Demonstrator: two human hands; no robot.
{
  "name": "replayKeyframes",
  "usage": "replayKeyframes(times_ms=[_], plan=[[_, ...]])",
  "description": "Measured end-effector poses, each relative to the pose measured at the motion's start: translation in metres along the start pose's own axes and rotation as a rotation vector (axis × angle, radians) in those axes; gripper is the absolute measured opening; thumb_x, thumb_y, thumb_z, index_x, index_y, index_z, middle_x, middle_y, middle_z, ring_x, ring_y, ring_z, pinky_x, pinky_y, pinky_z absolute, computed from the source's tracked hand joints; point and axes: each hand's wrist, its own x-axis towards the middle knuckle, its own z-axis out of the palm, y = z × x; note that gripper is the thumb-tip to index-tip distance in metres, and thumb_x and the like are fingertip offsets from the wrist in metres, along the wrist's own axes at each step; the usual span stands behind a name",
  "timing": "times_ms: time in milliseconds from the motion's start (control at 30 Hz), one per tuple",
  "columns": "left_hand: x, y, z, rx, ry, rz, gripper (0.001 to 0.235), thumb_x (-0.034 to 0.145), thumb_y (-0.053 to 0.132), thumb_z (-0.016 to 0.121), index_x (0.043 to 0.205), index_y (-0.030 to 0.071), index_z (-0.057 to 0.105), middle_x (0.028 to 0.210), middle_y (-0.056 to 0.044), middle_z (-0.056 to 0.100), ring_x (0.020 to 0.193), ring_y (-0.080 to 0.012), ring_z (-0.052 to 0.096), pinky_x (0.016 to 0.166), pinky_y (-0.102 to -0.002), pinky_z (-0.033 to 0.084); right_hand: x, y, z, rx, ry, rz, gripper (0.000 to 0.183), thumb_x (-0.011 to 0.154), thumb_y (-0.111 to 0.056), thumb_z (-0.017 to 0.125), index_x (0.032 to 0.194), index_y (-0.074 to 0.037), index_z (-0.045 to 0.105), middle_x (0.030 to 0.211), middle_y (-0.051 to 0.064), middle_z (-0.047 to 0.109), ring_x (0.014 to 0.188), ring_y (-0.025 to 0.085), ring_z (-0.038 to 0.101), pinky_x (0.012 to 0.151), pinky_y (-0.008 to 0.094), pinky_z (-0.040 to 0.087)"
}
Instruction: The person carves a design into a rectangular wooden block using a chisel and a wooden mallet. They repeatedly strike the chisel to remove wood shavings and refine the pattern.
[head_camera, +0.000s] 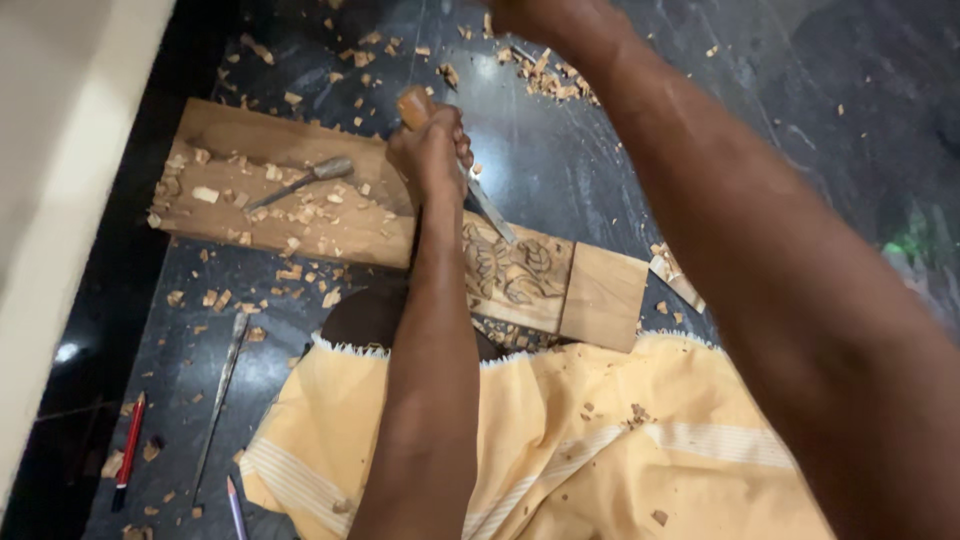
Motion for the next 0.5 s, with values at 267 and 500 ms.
replayKeyframes(times_ms=[267, 500], plan=[[0.006, -0.009, -0.007, -0.114, -0.175, -0.131, 0.010, 0.075, 0.002, 0.072, 0.080, 0.002, 0.063, 0.055, -0.002, 0.053, 0.039, -0.0112, 0.047, 0.034, -0.026, 0.037, -0.015, -0.021, -0.015, -0.020, 0.166, 0.023, 0.029, 0.078, -0.026, 0.085, 0.099, -0.007, 0.079, 0.079, 0.017, 0.074, 0.068, 0.029, 0.073, 0.058, 0.042, 0.057], [0.006, 0.023, -0.018, -0.452, -0.233, -0.090, 0.022, 0.086, 0.016, 0.080, 0.086, 0.002, 0.064, 0.065, -0.004, 0.056, 0.048, -0.0121, 0.050, 0.042, -0.026, 0.042, -0.093, -0.024, -0.082, 0.400, 0.409, 0.247, 0.020, 0.091, -0.029, 0.087, 0.098, -0.011, 0.080, 0.081, 0.003, 0.078, 0.068, 0.012, 0.072, 0.063, 0.033, 0.059]])
